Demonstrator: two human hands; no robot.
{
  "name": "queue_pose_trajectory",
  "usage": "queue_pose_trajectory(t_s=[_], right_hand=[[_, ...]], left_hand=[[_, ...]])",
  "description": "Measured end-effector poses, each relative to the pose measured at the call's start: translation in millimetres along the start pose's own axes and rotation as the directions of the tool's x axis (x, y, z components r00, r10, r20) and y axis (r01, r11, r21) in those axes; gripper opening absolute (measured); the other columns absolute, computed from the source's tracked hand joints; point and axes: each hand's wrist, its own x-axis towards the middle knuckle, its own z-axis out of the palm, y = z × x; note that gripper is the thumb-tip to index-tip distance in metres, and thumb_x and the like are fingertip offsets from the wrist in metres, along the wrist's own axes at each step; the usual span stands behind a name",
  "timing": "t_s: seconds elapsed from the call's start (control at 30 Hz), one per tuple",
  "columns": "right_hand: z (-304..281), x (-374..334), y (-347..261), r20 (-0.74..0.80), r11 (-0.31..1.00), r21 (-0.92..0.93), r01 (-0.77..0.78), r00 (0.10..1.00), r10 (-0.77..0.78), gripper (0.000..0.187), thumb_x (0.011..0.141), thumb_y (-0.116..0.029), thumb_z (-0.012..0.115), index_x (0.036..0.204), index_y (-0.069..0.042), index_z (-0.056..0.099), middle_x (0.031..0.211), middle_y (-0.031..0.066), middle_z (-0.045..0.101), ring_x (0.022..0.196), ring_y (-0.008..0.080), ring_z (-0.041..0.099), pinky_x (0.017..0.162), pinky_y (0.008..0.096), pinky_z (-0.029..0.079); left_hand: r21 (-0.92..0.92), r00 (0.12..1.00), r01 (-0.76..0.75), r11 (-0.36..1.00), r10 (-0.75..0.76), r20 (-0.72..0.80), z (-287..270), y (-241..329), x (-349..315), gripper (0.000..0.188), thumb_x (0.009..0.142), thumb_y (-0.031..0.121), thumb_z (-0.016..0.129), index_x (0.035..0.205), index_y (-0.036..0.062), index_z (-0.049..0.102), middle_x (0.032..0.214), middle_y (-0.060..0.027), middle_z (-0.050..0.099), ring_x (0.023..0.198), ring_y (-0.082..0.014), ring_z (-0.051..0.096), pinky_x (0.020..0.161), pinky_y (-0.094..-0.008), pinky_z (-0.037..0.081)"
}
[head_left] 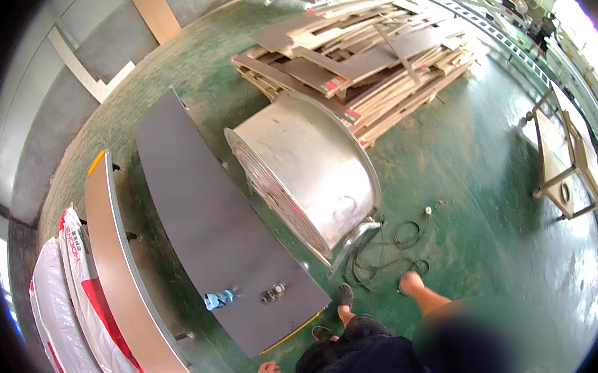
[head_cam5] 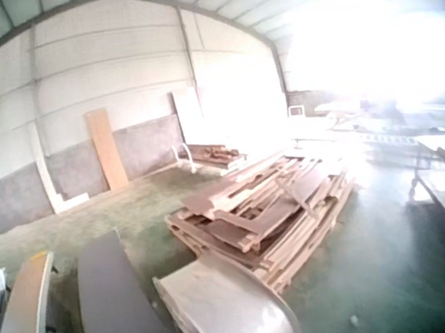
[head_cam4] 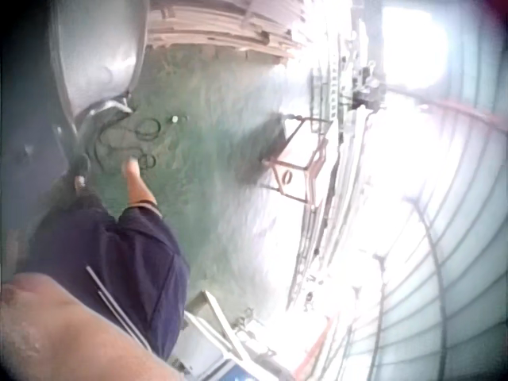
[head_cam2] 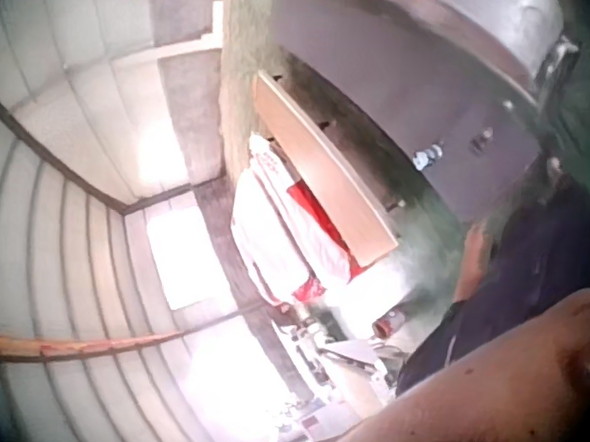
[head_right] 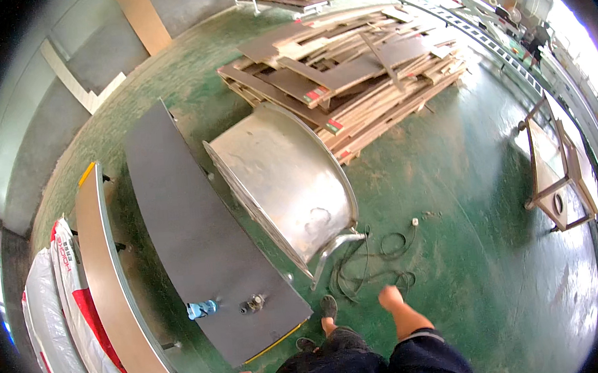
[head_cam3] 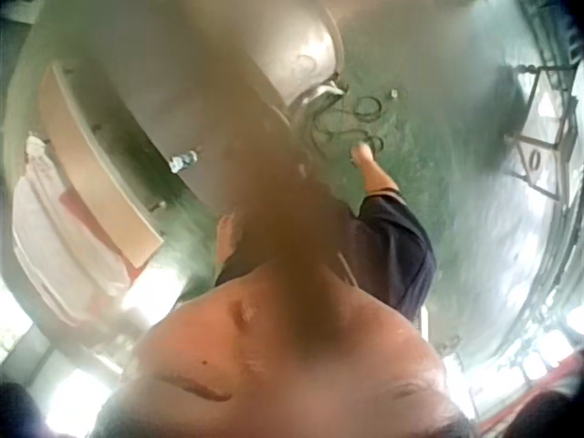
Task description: The person writes characters on the edge of a wooden board using a marker, then picks up and carries the board across a woodworking workshop floor.
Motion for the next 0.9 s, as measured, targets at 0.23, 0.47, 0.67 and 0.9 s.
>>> queue_pose_trajectory(t_s=[0.23, 0.47, 0.67, 0.9], right_hand=[[120.1, -129.9, 42.0, 0.301, 0.946, 0.163, -0.279, 0.928, 0.222, 0.030, 0.080, -0.024, 0.058, 0.098, -0.004, 0.070, 0.093, 0.0177, 0.070, 0.085, 0.0334, 0.067, 0.075, 0.0426, 0.053], [70.5, -50.7, -53.8, 0.068, 0.931, 0.362, -0.048, 0.997, 0.025, 0.025, 0.081, -0.026, 0.059, 0.092, -0.006, 0.068, 0.069, 0.0077, 0.065, 0.061, 0.0216, 0.061, 0.057, 0.0376, 0.050], [18.1, -44.2, -140.8, -0.036, 0.789, 0.611, 0.057, 0.998, -0.044, 0.020, 0.083, -0.022, 0.059, 0.092, -0.006, 0.069, 0.075, 0.0109, 0.068, 0.062, 0.0222, 0.065, 0.059, 0.0368, 0.051], [128.6, -195.8, -192.9, 0.308, 0.934, 0.222, 0.280, 0.888, -0.340, 0.008, 0.079, -0.012, 0.060, 0.083, -0.006, 0.063, 0.066, 0.0059, 0.059, 0.055, 0.0164, 0.057, 0.046, 0.0306, 0.043]], left_hand=[[0.070, 0.992, 0.111, 0.991, -0.115, 0.056, -19.4, -26.0, -0.8, 0.022, 0.092, 0.022, 0.059, 0.102, 0.0024, 0.061, 0.086, -0.0083, 0.067, 0.068, -0.0171, 0.063, 0.057, -0.0299, 0.049], [-0.127, 0.984, -0.178, 0.976, 0.179, -0.004, 6.3, 13.9, -31.2, 0.024, 0.092, 0.023, 0.061, 0.102, 0.0011, 0.062, 0.085, -0.0065, 0.066, 0.072, -0.0143, 0.061, 0.066, -0.0263, 0.050], [-0.317, 0.972, -0.228, 0.921, 0.197, -0.125, -2.9, -125.2, -69.0, 0.024, 0.092, 0.021, 0.061, 0.104, 0.0004, 0.062, 0.086, -0.0072, 0.067, 0.072, -0.0148, 0.063, 0.068, -0.0292, 0.052], [-0.257, 0.908, 0.131, 0.958, -0.220, -0.357, 42.9, -499.0, -137.5, 0.033, 0.082, 0.031, 0.062, 0.087, -0.0020, 0.065, 0.084, -0.0188, 0.069, 0.077, -0.0312, 0.066, 0.070, -0.0420, 0.052]])
